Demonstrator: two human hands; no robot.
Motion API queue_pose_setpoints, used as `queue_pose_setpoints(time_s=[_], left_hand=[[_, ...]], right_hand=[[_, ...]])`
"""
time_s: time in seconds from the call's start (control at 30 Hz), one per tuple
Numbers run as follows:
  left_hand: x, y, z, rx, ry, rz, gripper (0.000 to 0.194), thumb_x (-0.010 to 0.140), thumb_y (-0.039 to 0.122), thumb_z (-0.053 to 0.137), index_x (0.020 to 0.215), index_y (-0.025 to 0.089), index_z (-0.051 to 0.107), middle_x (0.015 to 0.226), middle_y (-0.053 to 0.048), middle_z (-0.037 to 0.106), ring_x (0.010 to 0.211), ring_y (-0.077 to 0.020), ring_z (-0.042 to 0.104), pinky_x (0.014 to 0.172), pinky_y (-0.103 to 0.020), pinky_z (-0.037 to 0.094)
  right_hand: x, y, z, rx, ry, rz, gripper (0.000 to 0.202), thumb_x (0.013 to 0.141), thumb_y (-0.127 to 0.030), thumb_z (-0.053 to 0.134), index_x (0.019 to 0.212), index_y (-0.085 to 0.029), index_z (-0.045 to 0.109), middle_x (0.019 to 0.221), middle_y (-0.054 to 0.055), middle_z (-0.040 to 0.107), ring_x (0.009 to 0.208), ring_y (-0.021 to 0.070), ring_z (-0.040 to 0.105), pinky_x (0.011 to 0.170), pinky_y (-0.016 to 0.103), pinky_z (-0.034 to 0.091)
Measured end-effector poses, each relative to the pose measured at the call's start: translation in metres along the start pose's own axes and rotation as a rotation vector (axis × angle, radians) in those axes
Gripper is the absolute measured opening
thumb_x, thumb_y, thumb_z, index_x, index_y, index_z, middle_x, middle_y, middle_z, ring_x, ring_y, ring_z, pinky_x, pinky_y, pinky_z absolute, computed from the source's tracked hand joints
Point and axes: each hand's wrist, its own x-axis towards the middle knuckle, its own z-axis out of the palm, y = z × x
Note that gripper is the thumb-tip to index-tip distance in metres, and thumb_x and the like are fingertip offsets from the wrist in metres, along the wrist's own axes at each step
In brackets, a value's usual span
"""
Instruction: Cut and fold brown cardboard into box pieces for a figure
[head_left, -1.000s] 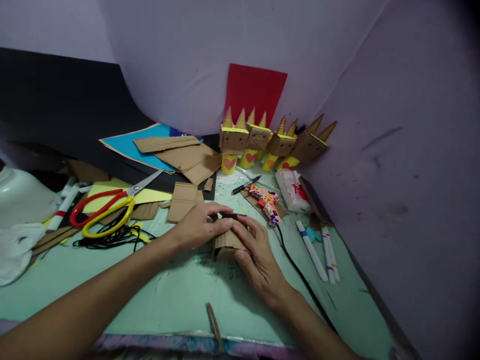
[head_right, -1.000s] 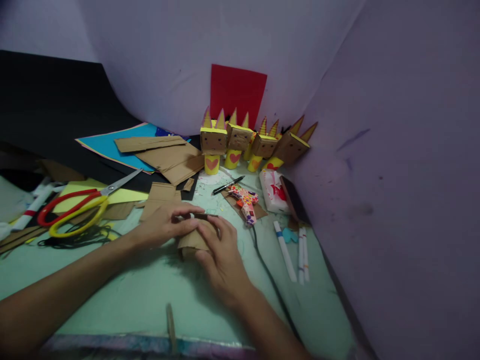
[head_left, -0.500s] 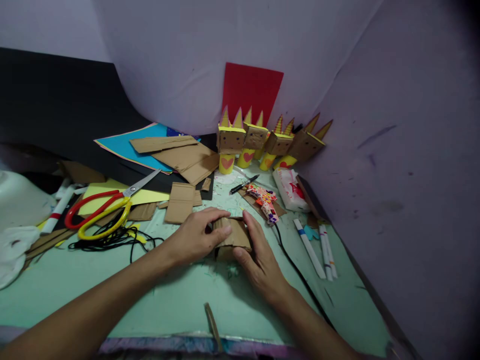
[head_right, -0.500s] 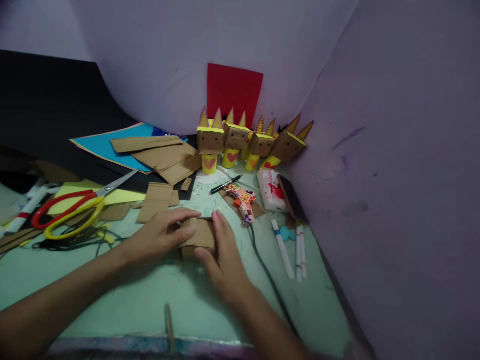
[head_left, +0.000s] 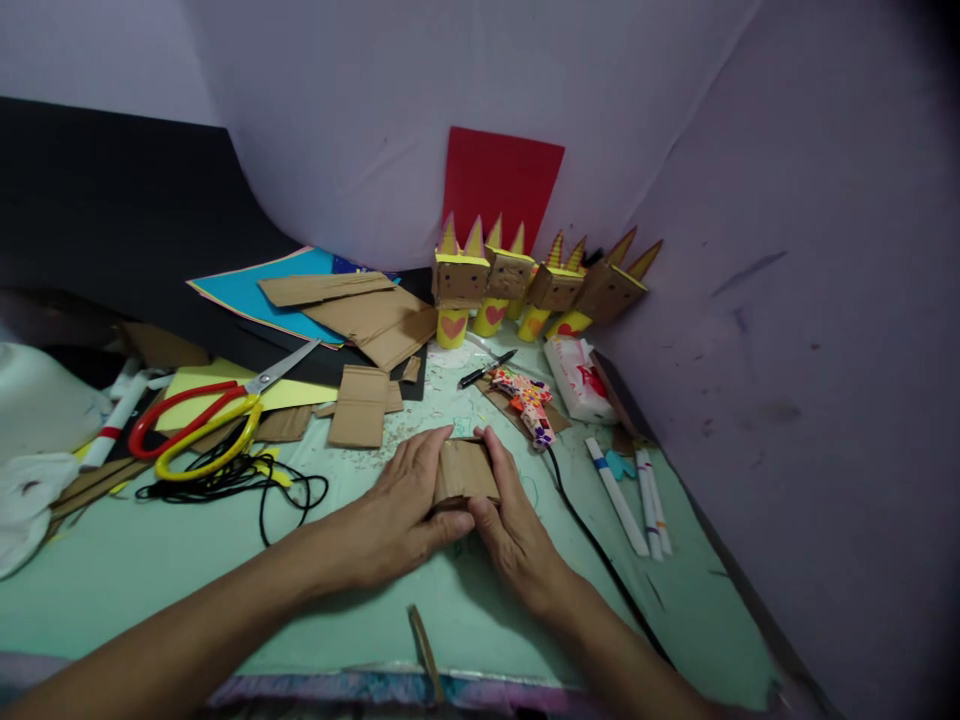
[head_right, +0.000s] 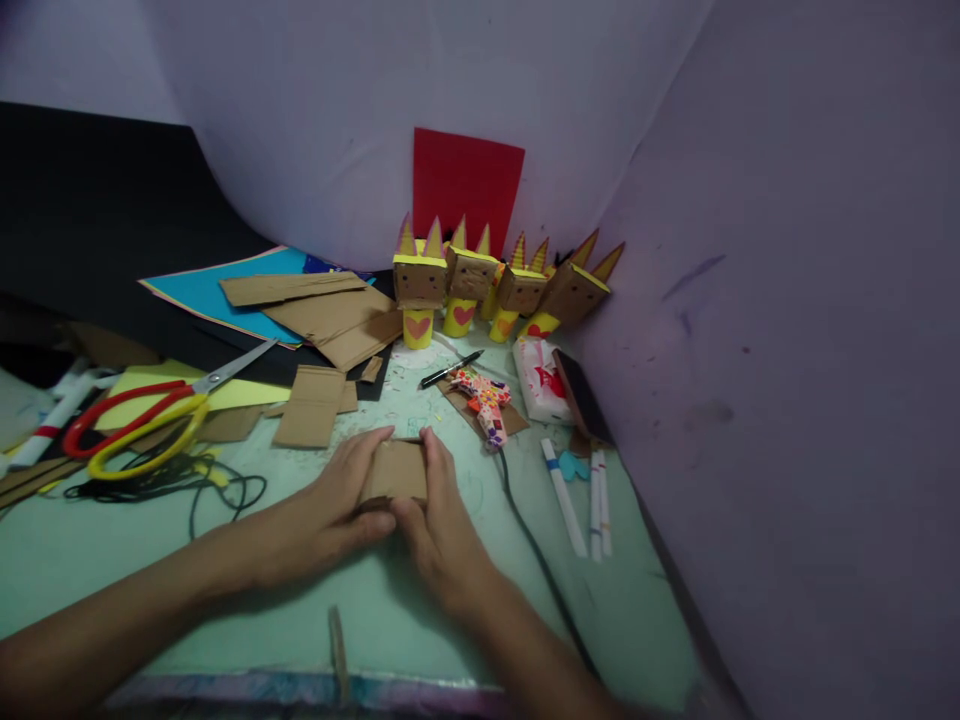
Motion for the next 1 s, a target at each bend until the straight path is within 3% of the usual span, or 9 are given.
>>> queue_pose_setpoints(time_s=[0.2,0.4,0.6,0.7,0.9,1.0], left_hand=[[0.003,0.002,0.007,-0.251,0.057,-0.052,0.081,0.082,0.053,0.044,0.140,0.010,0.006,0.145,-0.020,0.014,0.134,-0.0305,0.017,0.109,-0.047,0.018],[0.011,0.002,0.005,-0.570,0.164,-0.034,0.071,0.084,0.055,0.044,0.138,0.019,0.016,0.143,-0.013,0.029,0.128,-0.0287,0.033,0.106,-0.044,0.026],[0.020,0.010,-0.003,-0.955,0.207,-0.149,0.055,0.090,0.045,0.034,0.137,0.020,0.017,0.136,-0.011,0.043,0.121,-0.0235,0.045,0.097,-0.036,0.039],[0.021,0.012,-0.006,-0.972,0.251,-0.177,0.053,0.091,0.042,0.033,0.137,0.020,0.019,0.134,-0.010,0.046,0.118,-0.0232,0.047,0.096,-0.036,0.040],[0.021,0.006,-0.002,-0.896,0.299,-0.120,0.057,0.089,0.048,0.039,0.138,0.021,0.026,0.144,-0.007,0.035,0.131,-0.0249,0.031,0.101,-0.037,0.035],[0.021,0.003,0.004,-0.838,0.298,-0.098,0.053,0.089,0.049,0.037,0.134,0.021,0.033,0.144,-0.006,0.035,0.131,-0.0248,0.032,0.101,-0.037,0.036]], right_hand=[[-0.001,-0.002,0.006,0.117,0.080,0.067,0.064,0.089,-0.052,0.033,0.143,-0.023,0.013,0.148,0.009,0.021,0.137,0.0218,0.018,0.111,0.043,0.019],[0.013,-0.009,0.012,0.168,0.210,0.065,0.063,0.088,-0.056,0.034,0.140,-0.022,0.024,0.144,0.010,0.030,0.133,0.0231,0.028,0.110,0.045,0.024],[0.036,-0.022,0.011,0.273,0.255,0.151,0.063,0.083,-0.056,0.044,0.132,-0.016,0.042,0.137,0.013,0.043,0.126,0.0271,0.040,0.106,0.048,0.029],[0.041,-0.026,0.011,0.301,0.284,0.149,0.055,0.083,-0.054,0.046,0.127,-0.019,0.049,0.133,0.010,0.049,0.122,0.0268,0.045,0.104,0.048,0.032],[0.035,-0.029,0.015,0.264,0.335,0.145,0.049,0.087,-0.049,0.043,0.125,-0.020,0.049,0.134,0.009,0.049,0.124,0.0235,0.042,0.106,0.045,0.031],[0.031,-0.029,0.018,0.273,0.377,0.136,0.041,0.089,-0.047,0.040,0.118,-0.020,0.052,0.129,0.009,0.052,0.119,0.0231,0.046,0.103,0.044,0.034]])
